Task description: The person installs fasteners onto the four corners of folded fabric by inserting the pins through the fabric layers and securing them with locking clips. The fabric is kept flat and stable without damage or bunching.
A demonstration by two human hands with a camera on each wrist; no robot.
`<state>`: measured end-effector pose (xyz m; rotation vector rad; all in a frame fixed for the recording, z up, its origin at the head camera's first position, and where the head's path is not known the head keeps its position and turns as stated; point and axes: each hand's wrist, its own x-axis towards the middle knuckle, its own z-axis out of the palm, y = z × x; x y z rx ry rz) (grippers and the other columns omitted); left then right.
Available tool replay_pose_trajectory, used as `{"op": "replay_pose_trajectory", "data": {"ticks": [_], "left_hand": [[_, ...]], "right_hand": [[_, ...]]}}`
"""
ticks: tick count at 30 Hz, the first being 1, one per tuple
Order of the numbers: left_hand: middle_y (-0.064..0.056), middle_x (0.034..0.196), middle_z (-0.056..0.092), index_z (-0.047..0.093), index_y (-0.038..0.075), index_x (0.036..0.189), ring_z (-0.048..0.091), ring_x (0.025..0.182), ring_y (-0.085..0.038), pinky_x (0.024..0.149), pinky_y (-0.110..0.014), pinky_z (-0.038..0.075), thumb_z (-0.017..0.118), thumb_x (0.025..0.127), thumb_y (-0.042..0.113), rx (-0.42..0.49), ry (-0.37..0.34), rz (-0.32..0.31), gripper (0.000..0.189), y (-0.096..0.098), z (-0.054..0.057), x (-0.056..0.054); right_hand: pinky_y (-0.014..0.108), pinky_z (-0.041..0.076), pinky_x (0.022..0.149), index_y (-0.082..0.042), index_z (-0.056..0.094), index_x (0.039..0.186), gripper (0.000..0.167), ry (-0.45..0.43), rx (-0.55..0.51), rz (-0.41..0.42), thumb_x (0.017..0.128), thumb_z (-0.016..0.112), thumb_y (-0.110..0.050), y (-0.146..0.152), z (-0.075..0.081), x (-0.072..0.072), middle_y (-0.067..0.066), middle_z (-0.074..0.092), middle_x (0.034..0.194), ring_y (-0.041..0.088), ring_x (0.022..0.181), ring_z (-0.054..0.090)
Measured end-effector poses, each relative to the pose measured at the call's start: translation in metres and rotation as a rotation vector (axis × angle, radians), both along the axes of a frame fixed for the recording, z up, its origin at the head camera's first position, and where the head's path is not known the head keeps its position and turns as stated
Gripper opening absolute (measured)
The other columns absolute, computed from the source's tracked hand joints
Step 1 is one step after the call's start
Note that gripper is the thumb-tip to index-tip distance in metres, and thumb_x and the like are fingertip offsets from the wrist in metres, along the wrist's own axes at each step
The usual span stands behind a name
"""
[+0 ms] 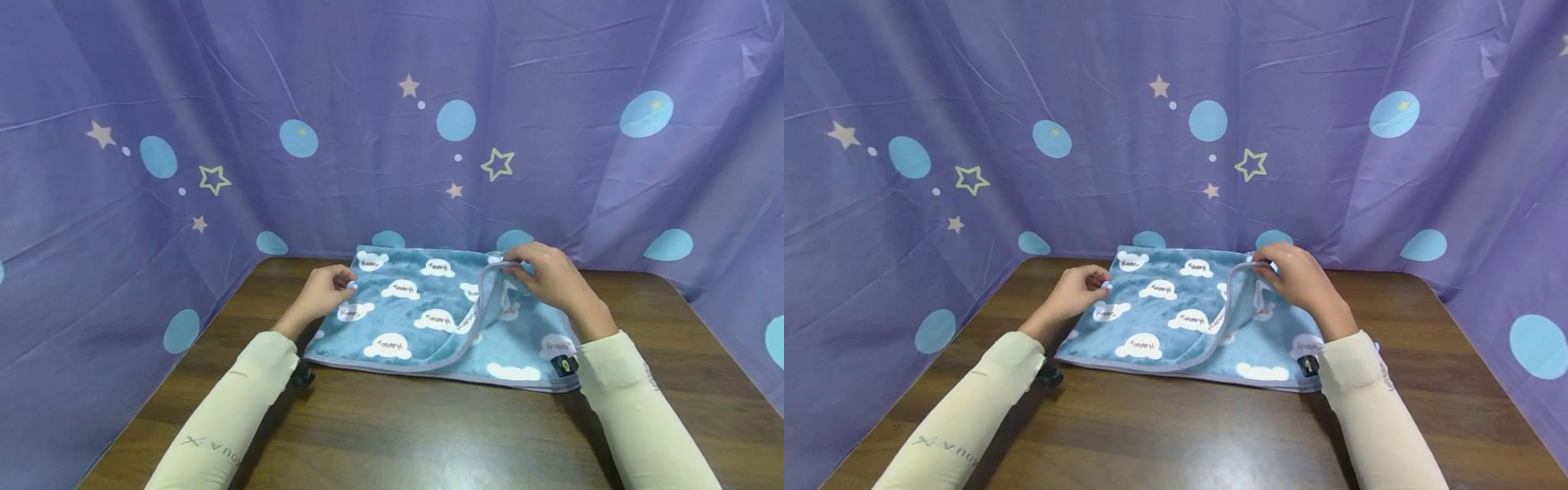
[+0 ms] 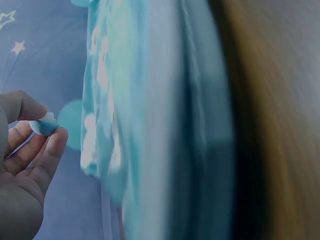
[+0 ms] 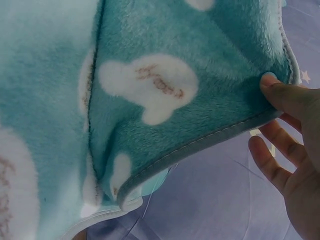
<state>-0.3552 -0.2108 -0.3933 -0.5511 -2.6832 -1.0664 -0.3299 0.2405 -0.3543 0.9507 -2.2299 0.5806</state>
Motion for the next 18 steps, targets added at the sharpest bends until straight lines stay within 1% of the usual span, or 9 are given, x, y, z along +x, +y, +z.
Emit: {"op": "replay_pose_trajectory", "data": {"ticks": [6, 12, 18], "left_hand": [[-0.009, 0.106, 0.072, 0.072, 0.001, 0.115, 0.069, 0.098, -0.025, 0.083, -0.041, 0.058, 0.073, 0.093, 0.011, 0.040, -0.040, -0.018, 0.024, 0.036, -0.003, -0.006], [-0.010, 0.108, 0.073, 0.071, -0.001, 0.120, 0.070, 0.101, -0.026, 0.086, -0.039, 0.058, 0.073, 0.096, 0.011, 0.088, -0.039, -0.068, 0.027, 0.070, -0.004, -0.010], [-0.007, 0.113, 0.073, 0.072, 0.006, 0.122, 0.070, 0.105, -0.023, 0.087, -0.036, 0.058, 0.072, 0.097, 0.011, 0.136, -0.046, -0.107, 0.026, 0.101, -0.007, -0.012]], "right_hand": [[0.045, 0.056, 0.072, -0.008, 0.072, 0.096, 0.022, -0.014, 0.015, 0.028, 0.082, 0.082, 0.005, -0.002, 0.000, 0.004, 0.005, 0.073, 0.091, 0.024, 0.084, 0.069], [0.045, 0.056, 0.074, -0.009, 0.073, 0.100, 0.024, -0.029, 0.042, 0.034, 0.082, 0.081, 0.005, -0.004, -0.001, 0.004, 0.005, 0.073, 0.094, 0.023, 0.086, 0.070], [0.050, 0.055, 0.086, -0.009, 0.077, 0.109, 0.027, -0.068, 0.068, 0.015, 0.086, 0.078, 0.004, -0.006, 0.002, 0.006, 0.007, 0.075, 0.107, 0.029, 0.100, 0.070]]}}
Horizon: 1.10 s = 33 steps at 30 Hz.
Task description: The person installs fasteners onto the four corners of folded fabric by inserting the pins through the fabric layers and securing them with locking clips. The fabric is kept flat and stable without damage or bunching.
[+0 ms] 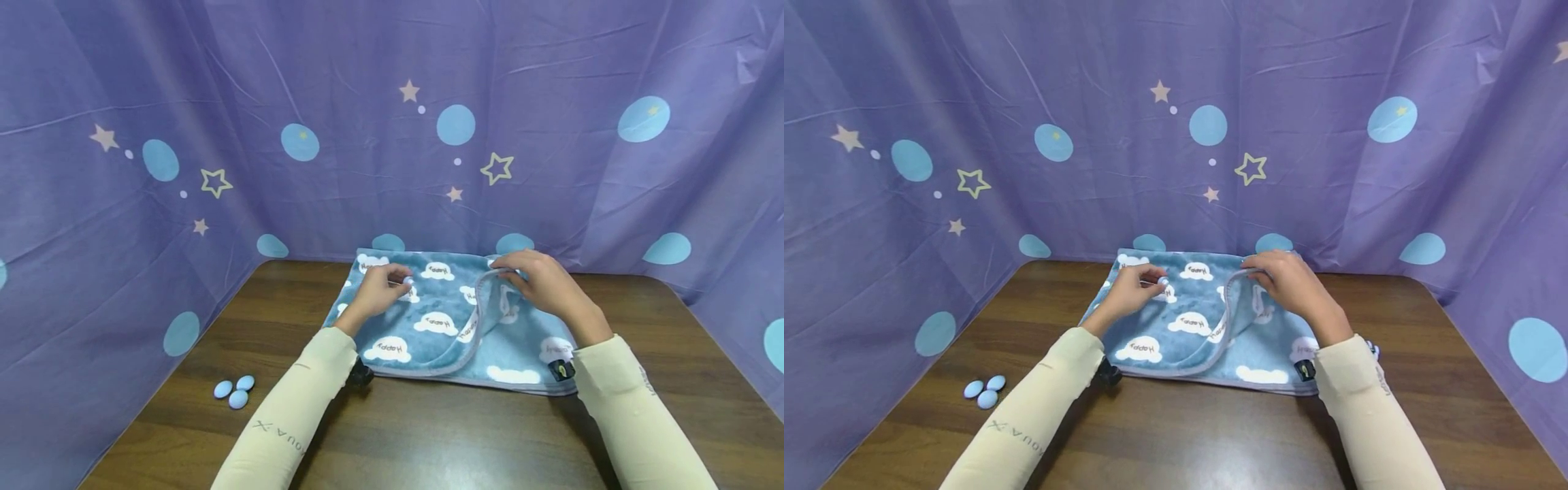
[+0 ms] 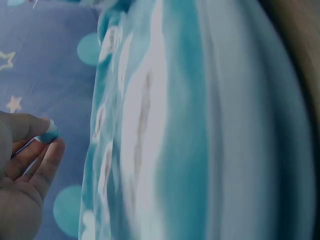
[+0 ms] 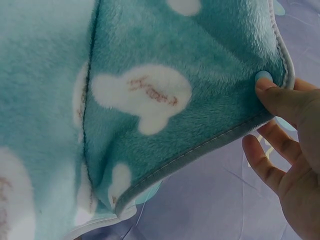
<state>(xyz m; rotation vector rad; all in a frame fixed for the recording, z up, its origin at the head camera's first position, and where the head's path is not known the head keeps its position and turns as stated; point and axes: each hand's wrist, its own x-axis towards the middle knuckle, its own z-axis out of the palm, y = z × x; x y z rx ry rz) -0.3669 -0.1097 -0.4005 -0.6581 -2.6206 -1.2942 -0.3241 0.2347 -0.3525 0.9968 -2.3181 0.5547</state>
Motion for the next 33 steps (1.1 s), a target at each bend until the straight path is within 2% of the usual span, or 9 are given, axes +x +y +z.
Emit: {"op": "replay_pose_trajectory", "data": {"ticks": [9, 16, 21, 24, 28, 33], "left_hand": [[-0.003, 0.114, 0.073, 0.073, 0.009, 0.122, 0.069, 0.106, -0.020, 0.088, -0.032, 0.057, 0.073, 0.097, 0.014, 0.096, 0.002, -0.033, 0.026, 0.049, 0.000, 0.003], [0.000, 0.117, 0.073, 0.074, 0.016, 0.123, 0.067, 0.110, -0.017, 0.087, -0.030, 0.057, 0.073, 0.097, 0.019, 0.185, -0.053, -0.006, 0.026, 0.079, 0.006, 0.007], [-0.001, 0.116, 0.074, 0.074, 0.016, 0.121, 0.069, 0.109, -0.016, 0.083, -0.029, 0.058, 0.074, 0.096, 0.018, 0.265, -0.067, -0.005, 0.026, 0.095, 0.010, 0.010], [0.000, 0.116, 0.073, 0.073, 0.014, 0.122, 0.068, 0.110, -0.016, 0.084, -0.028, 0.058, 0.074, 0.096, 0.016, 0.307, -0.070, -0.025, 0.026, 0.102, 0.011, 0.013], [0.003, 0.116, 0.073, 0.073, 0.013, 0.122, 0.067, 0.110, -0.013, 0.083, -0.028, 0.057, 0.074, 0.096, 0.014, 0.334, -0.062, -0.042, 0.026, 0.109, 0.012, 0.014], [0.005, 0.114, 0.073, 0.073, 0.014, 0.121, 0.067, 0.109, -0.011, 0.082, -0.027, 0.057, 0.074, 0.095, 0.012, 0.336, -0.058, -0.033, 0.025, 0.118, 0.015, 0.017]], "right_hand": [[0.051, 0.054, 0.089, -0.008, 0.077, 0.109, 0.023, -0.041, 0.069, 0.006, 0.089, 0.075, 0.004, -0.007, 0.001, 0.002, 0.008, 0.075, 0.108, 0.030, 0.102, 0.069], [0.046, 0.055, 0.087, -0.010, 0.078, 0.107, 0.022, -0.088, 0.053, 0.035, 0.088, 0.077, 0.002, -0.009, 0.000, 0.002, 0.003, 0.076, 0.105, 0.025, 0.098, 0.070], [0.043, 0.057, 0.082, -0.011, 0.077, 0.106, 0.023, -0.138, 0.014, 0.102, 0.087, 0.077, 0.003, -0.012, -0.002, 0.002, 0.001, 0.076, 0.102, 0.020, 0.095, 0.070], [0.042, 0.056, 0.082, -0.010, 0.077, 0.107, 0.022, -0.144, 0.012, 0.111, 0.088, 0.077, 0.002, -0.013, -0.002, 0.002, 0.000, 0.076, 0.102, 0.019, 0.094, 0.070], [0.042, 0.056, 0.081, -0.008, 0.077, 0.107, 0.020, -0.146, 0.015, 0.112, 0.089, 0.076, 0.002, -0.014, -0.002, 0.003, 0.000, 0.076, 0.101, 0.018, 0.093, 0.070], [0.042, 0.056, 0.081, -0.009, 0.077, 0.108, 0.021, -0.155, 0.012, 0.116, 0.090, 0.075, 0.002, -0.014, -0.002, 0.002, -0.002, 0.076, 0.101, 0.017, 0.093, 0.069]]}}
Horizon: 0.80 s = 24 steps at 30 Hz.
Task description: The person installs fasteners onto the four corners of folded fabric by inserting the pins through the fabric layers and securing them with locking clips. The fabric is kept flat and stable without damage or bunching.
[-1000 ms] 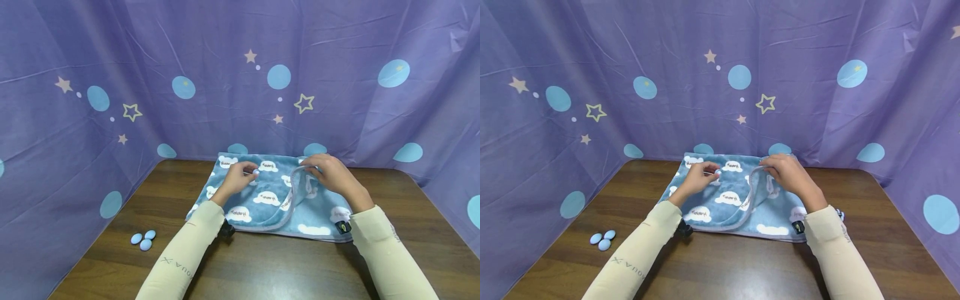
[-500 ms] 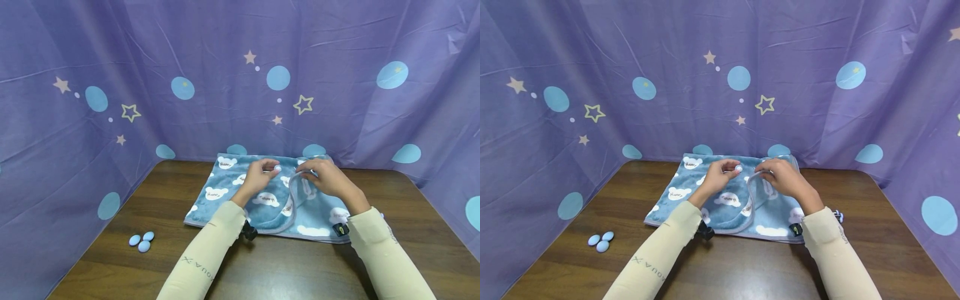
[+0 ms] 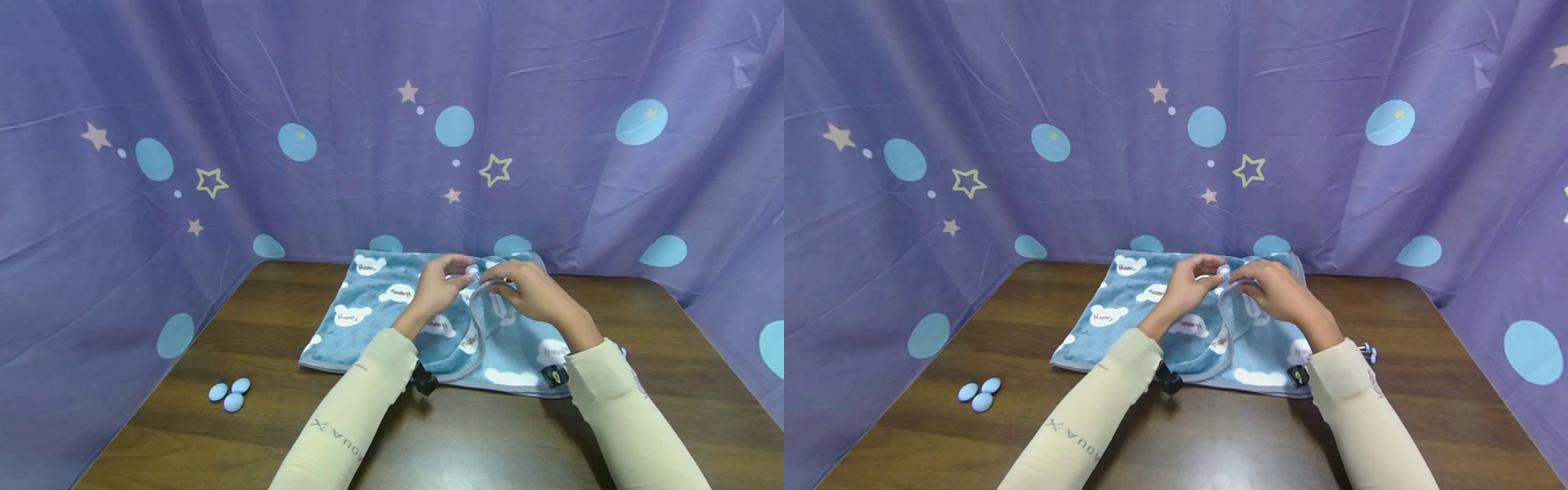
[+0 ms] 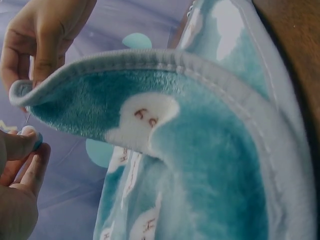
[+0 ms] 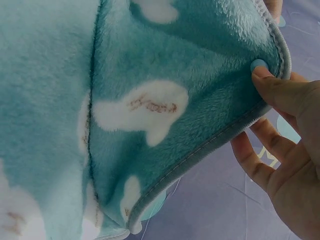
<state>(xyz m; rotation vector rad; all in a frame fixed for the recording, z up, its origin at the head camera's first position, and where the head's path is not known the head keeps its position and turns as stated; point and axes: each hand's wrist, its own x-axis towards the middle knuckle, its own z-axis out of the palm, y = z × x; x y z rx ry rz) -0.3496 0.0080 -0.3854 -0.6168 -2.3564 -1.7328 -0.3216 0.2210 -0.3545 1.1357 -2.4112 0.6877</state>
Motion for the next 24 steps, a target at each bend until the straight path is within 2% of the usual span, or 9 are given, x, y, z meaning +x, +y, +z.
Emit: {"op": "replay_pose_trajectory", "data": {"ticks": [5, 12, 17, 20, 24], "left_hand": [[0.004, 0.116, 0.073, 0.072, 0.011, 0.122, 0.068, 0.110, -0.012, 0.085, -0.028, 0.057, 0.074, 0.095, 0.012, 0.014, 0.015, -0.012, 0.026, 0.0023, 0.0023, 0.0020], [0.003, 0.115, 0.073, 0.073, 0.012, 0.120, 0.068, 0.110, -0.012, 0.085, -0.028, 0.057, 0.074, 0.095, 0.009, 0.059, 0.025, -0.053, 0.025, -0.0010, -0.0002, 0.0037], [-0.004, 0.111, 0.074, 0.074, 0.008, 0.116, 0.070, 0.107, -0.018, 0.086, -0.026, 0.057, 0.076, 0.092, 0.004, 0.112, 0.029, -0.107, 0.024, -0.0024, -0.0013, 0.0033], [-0.007, 0.110, 0.074, 0.073, 0.003, 0.117, 0.071, 0.105, -0.021, 0.087, -0.026, 0.058, 0.076, 0.091, 0.002, 0.137, 0.020, -0.133, 0.026, -0.0030, -0.0005, 0.0043], [-0.008, 0.107, 0.075, 0.075, 0.003, 0.115, 0.073, 0.100, -0.020, 0.082, -0.027, 0.059, 0.078, 0.090, 0.003, 0.156, 0.001, -0.137, 0.026, -0.0032, 0.0016, 0.0068]], "right_hand": [[0.045, 0.056, 0.080, -0.009, 0.077, 0.108, 0.023, -0.005, -0.016, 0.011, 0.089, 0.076, 0.003, 0.0011, -0.0009, -0.0015, -0.003, 0.075, 0.101, 0.017, 0.093, 0.069], [0.042, 0.056, 0.080, -0.009, 0.077, 0.108, 0.022, 0.001, -0.025, 0.016, 0.089, 0.076, 0.003, 0.0005, -0.0016, -0.0018, -0.003, 0.076, 0.101, 0.016, 0.093, 0.069], [0.042, 0.057, 0.079, -0.010, 0.077, 0.108, 0.022, -0.013, -0.036, 0.020, 0.089, 0.076, 0.002, 0.0006, -0.0004, -0.0009, -0.002, 0.075, 0.101, 0.017, 0.092, 0.070], [0.043, 0.058, 0.079, -0.010, 0.076, 0.108, 0.023, -0.008, -0.053, 0.022, 0.088, 0.076, 0.003, 0.0020, 0.0007, -0.0007, -0.001, 0.075, 0.101, 0.018, 0.091, 0.071], [0.044, 0.058, 0.075, -0.010, 0.076, 0.105, 0.022, 0.006, -0.082, 0.022, 0.088, 0.078, 0.002, 0.0038, 0.0011, -0.0004, -0.002, 0.074, 0.099, 0.018, 0.090, 0.071]]}}
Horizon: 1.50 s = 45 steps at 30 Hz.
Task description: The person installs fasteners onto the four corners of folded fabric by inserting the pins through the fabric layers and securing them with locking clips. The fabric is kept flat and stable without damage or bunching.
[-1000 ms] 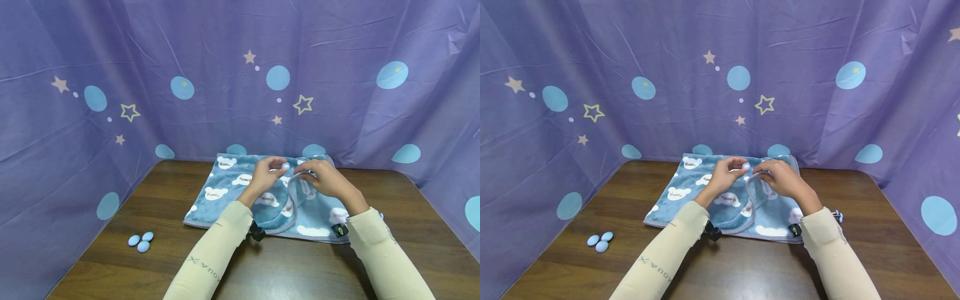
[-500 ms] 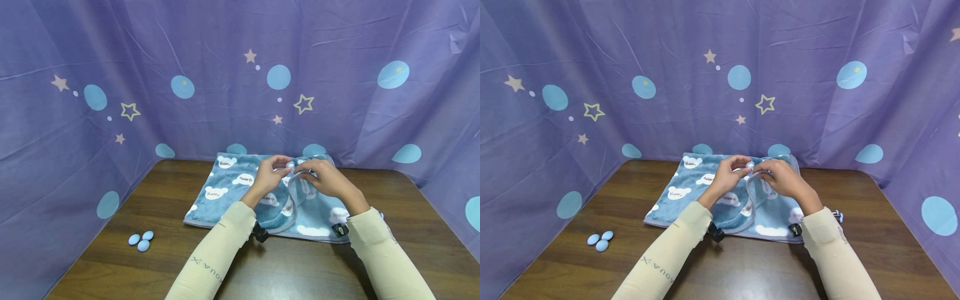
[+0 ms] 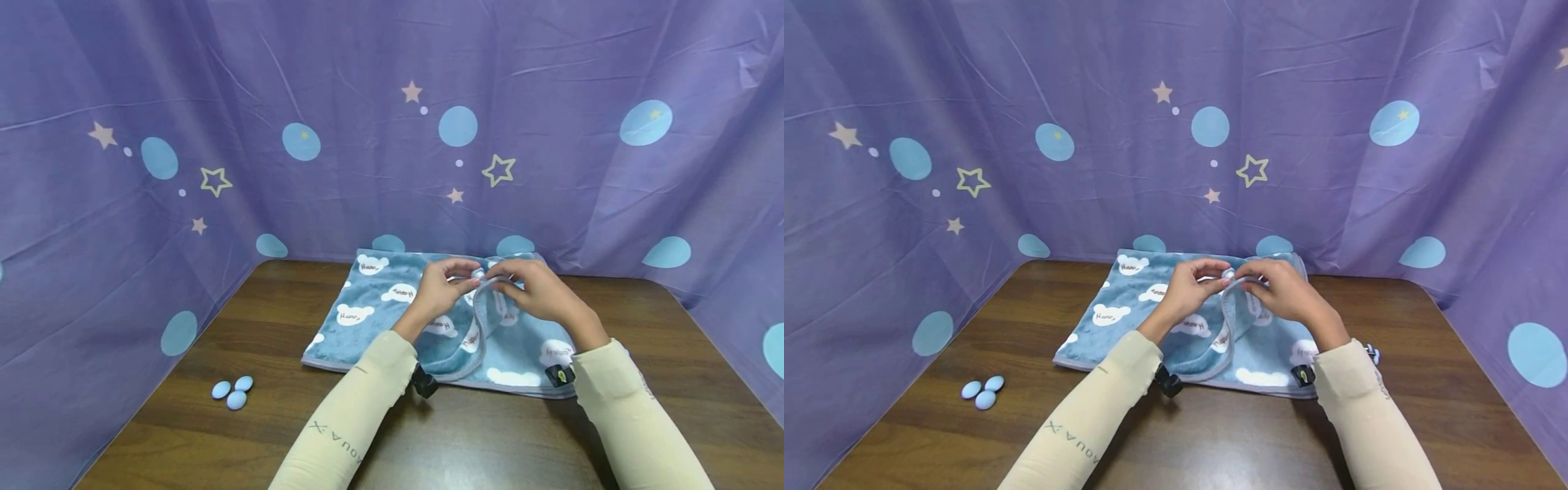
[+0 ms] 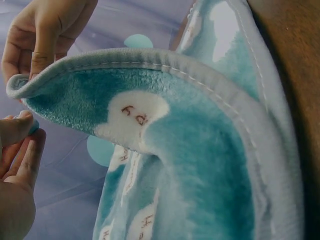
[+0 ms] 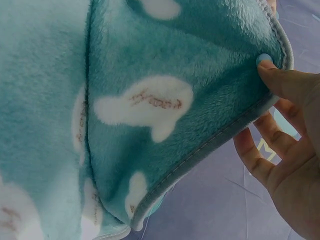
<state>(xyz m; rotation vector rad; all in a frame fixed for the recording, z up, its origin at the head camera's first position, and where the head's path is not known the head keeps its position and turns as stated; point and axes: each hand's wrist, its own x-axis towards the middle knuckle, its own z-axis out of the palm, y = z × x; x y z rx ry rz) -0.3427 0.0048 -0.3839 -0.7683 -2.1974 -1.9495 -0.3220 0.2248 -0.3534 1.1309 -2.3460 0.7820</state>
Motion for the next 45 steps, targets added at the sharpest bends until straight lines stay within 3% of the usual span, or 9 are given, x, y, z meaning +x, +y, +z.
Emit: {"op": "replay_pose_trajectory", "data": {"ticks": [11, 19, 22, 27, 34, 40, 45], "left_hand": [[-0.005, 0.103, 0.077, 0.077, 0.008, 0.114, 0.073, 0.095, -0.014, 0.079, -0.030, 0.060, 0.078, 0.091, 0.005, -0.008, 0.018, -0.019, 0.023, 0.005, -0.001, 0.001], [0.002, 0.124, 0.067, 0.066, 0.017, 0.132, 0.066, 0.103, -0.014, 0.079, -0.031, 0.058, 0.067, 0.101, 0.033, -0.098, 0.059, 0.001, 0.035, 0.002, -0.001, 0.010], [-0.003, 0.123, 0.066, 0.060, 0.015, 0.136, 0.066, 0.099, -0.014, 0.077, -0.028, 0.058, 0.071, 0.099, 0.031, -0.172, 0.126, -0.032, 0.042, 0.004, 0.003, 0.015], [-0.011, 0.122, 0.067, 0.053, 0.015, 0.134, 0.066, 0.092, -0.011, 0.072, -0.019, 0.056, 0.071, 0.099, 0.015, -0.358, 0.303, -0.045, 0.040, 0.009, 0.008, 0.019], [-0.007, 0.119, 0.068, 0.074, 0.011, 0.113, 0.066, 0.098, -0.015, 0.081, -0.027, 0.057, 0.065, 0.098, 0.001, -0.449, 0.435, -0.010, 0.020, 0.010, 0.008, 0.018], [-0.004, 0.124, 0.068, 0.075, 0.011, 0.123, 0.064, 0.093, -0.011, 0.080, -0.024, 0.052, 0.063, 0.099, 0.003, -0.514, 0.412, 0.010, 0.027, 0.006, 0.009, 0.015], [-0.002, 0.130, 0.065, 0.072, 0.014, 0.129, 0.061, 0.093, -0.009, 0.080, -0.027, 0.052, 0.062, 0.101, 0.004, -0.534, 0.351, -0.001, 0.032, 0.002, 0.013, 0.012]], "right_hand": [[0.045, 0.057, 0.072, -0.014, 0.076, 0.102, 0.022, -0.019, -0.015, -0.016, 0.088, 0.078, 0.002, 0.004, 0.000, 0.001, -0.005, 0.073, 0.096, 0.014, 0.088, 0.069], [0.045, 0.058, 0.076, -0.010, 0.076, 0.105, 0.019, -0.057, -0.050, -0.086, 0.089, 0.078, 0.001, 0.007, 0.000, 0.000, 0.000, 0.074, 0.096, 0.015, 0.084, 0.067], [0.043, 0.058, 0.078, -0.009, 0.076, 0.105, 0.018, -0.061, -0.067, -0.129, 0.090, 0.077, -0.001, 0.010, -0.001, -0.002, 0.003, 0.074, 0.095, 0.014, 0.082, 0.067], [0.042, 0.056, 0.076, -0.009, 0.075, 0.105, 0.015, -0.079, -0.079, -0.154, 0.090, 0.078, -0.005, 0.014, -0.002, -0.005, 0.005, 0.074, 0.093, 0.013, 0.081, 0.066], [0.042, 0.055, 0.075, -0.010, 0.075, 0.105, 0.014, -0.139, -0.049, -0.168, 0.092, 0.077, -0.005, 0.019, -0.003, -0.005, -0.001, 0.073, 0.088, 0.014, 0.080, 0.066], [0.050, 0.056, 0.081, -0.010, 0.074, 0.107, 0.013, -0.254, 0.029, -0.190, 0.094, 0.075, -0.009, 0.028, 0.004, -0.002, 0.001, 0.074, 0.094, 0.020, 0.088, 0.069], [0.052, 0.057, 0.082, -0.006, 0.074, 0.111, 0.016, -0.283, 0.096, -0.222, 0.095, 0.073, -0.006, 0.049, 0.005, 0.005, 0.007, 0.075, 0.105, 0.023, 0.093, 0.071]]}}
